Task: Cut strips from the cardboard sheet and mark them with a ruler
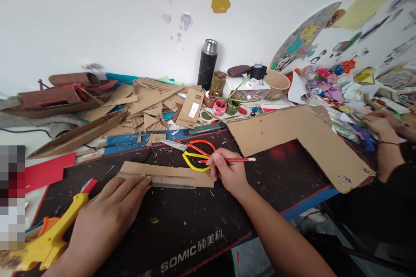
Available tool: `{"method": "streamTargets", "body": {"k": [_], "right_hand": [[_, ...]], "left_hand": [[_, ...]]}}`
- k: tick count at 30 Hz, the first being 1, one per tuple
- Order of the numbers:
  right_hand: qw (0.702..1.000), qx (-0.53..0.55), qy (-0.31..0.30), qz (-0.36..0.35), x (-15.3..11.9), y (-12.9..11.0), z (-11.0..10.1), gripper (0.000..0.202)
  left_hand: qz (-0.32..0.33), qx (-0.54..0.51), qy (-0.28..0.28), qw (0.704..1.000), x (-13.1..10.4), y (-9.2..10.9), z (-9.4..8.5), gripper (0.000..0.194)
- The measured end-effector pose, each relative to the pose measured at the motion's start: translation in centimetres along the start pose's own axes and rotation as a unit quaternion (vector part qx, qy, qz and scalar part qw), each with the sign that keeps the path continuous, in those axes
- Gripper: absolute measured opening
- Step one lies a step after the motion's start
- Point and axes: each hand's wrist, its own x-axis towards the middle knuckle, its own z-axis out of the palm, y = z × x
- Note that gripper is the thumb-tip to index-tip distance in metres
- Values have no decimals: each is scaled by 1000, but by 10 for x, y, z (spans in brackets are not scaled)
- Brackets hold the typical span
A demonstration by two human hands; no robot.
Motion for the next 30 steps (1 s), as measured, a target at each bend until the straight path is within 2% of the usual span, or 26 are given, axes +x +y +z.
{"method": "streamTargets", "body": {"k": [7,10,13,19,30], "right_hand": [[996,19,-33,75,-18,2,6,61],[995,22,-28,93,-23,5,7,60],[995,27,-25,93,-23,5,7,59],[996,0,-44,78,-21,4,8,58],[996,-20,-50,78,-23,10,7,51]], "left_hand": [[0,-6,7,1000,3,2,-3,45],[-8,-17,7,1000,2,3,-4,44],[-14,-21,5,1000,2,2,-3,42],[21,0,32,999,4,2,-3,40],[23,3,30,999,5,3,-4,38]]}}
